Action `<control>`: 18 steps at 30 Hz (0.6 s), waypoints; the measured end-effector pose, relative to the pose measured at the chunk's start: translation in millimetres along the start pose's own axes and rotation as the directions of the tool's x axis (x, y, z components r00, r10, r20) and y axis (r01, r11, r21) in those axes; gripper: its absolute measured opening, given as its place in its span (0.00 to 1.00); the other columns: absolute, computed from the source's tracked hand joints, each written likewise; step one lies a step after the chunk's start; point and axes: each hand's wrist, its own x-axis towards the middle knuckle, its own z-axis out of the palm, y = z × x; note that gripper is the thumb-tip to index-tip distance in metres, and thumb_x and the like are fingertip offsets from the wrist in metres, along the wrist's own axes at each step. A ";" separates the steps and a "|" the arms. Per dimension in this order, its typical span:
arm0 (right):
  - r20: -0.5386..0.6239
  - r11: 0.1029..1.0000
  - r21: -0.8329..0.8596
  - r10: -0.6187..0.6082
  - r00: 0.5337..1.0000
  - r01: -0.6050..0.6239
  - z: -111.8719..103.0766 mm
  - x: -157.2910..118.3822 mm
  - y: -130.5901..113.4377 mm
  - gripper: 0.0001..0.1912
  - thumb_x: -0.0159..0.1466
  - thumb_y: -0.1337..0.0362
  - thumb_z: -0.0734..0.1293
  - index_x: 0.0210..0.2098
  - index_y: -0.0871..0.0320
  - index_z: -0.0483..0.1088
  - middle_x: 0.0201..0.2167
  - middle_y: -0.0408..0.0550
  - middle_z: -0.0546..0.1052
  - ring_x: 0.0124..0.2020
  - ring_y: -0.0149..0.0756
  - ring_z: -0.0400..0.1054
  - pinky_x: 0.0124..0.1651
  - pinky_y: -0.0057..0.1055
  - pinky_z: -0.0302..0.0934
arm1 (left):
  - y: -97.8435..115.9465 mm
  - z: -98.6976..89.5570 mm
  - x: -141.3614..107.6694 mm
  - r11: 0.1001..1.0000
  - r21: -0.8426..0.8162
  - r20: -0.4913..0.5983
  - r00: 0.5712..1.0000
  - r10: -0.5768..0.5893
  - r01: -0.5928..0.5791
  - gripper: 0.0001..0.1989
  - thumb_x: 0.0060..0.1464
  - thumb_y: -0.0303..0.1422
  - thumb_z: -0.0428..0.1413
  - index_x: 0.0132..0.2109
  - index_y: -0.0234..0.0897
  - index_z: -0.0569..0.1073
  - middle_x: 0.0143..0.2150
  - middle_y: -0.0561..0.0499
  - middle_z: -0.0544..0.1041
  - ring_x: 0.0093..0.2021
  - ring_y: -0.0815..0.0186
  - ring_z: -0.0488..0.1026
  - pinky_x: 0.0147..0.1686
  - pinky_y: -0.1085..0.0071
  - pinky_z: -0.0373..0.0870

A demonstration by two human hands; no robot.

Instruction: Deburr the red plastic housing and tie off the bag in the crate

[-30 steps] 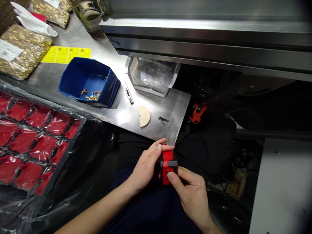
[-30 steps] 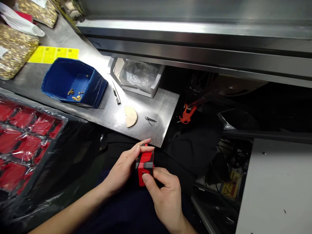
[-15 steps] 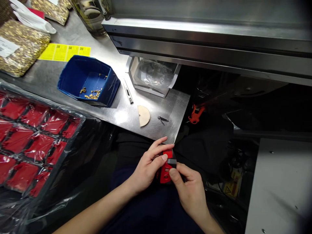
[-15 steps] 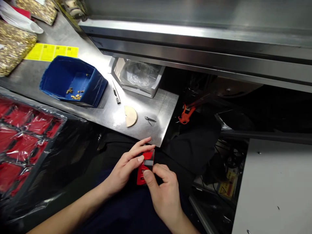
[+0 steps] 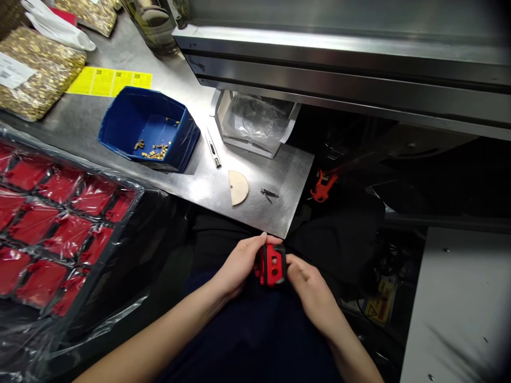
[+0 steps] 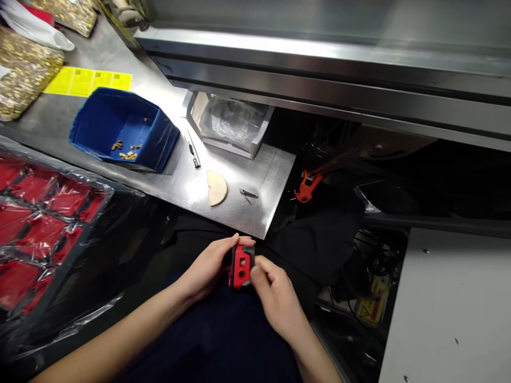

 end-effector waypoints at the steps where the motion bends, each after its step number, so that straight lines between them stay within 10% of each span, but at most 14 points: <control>1: 0.089 0.998 -0.056 -0.035 0.995 0.040 -2.0 0.3 -0.1 0.19 0.70 0.48 0.66 0.53 0.51 0.78 0.48 0.48 0.81 0.51 0.45 0.74 0.55 0.35 0.65 | -0.6 -1.7 1.8 0.998 -0.046 -0.011 0.999 -0.046 0.046 0.24 0.66 0.51 0.52 0.53 0.37 0.81 0.47 0.43 0.80 0.45 0.57 0.77 0.40 0.66 0.74; 4: 0.123 0.973 -0.204 -0.088 0.988 0.112 -3.0 1.8 -0.1 0.12 0.69 0.54 0.69 0.48 0.50 0.79 0.45 0.45 0.81 0.49 0.43 0.73 0.53 0.34 0.64 | 0.2 -5.9 2.7 0.993 -0.089 -0.002 0.997 -0.082 0.082 0.27 0.65 0.53 0.53 0.57 0.38 0.78 0.47 0.43 0.81 0.47 0.57 0.77 0.39 0.67 0.74; 8: 0.006 0.978 -0.154 -0.144 0.990 0.144 -1.3 6.2 -5.7 0.12 0.70 0.54 0.69 0.37 0.52 0.81 0.35 0.44 0.81 0.39 0.40 0.75 0.44 0.32 0.66 | 6.6 -8.6 -5.3 0.981 0.128 -0.011 0.989 0.148 -0.146 0.27 0.70 0.53 0.46 0.62 0.43 0.75 0.58 0.47 0.79 0.58 0.56 0.74 0.60 0.61 0.68; 18: -0.064 0.994 0.029 -0.099 0.993 0.101 -4.4 11.9 -28.9 0.15 0.68 0.53 0.71 0.48 0.53 0.83 0.36 0.44 0.84 0.39 0.42 0.78 0.43 0.32 0.71 | 12.9 -3.8 -26.2 0.903 0.191 0.160 0.920 0.359 -0.386 0.25 0.72 0.45 0.47 0.71 0.46 0.64 0.71 0.50 0.67 0.71 0.55 0.62 0.72 0.60 0.54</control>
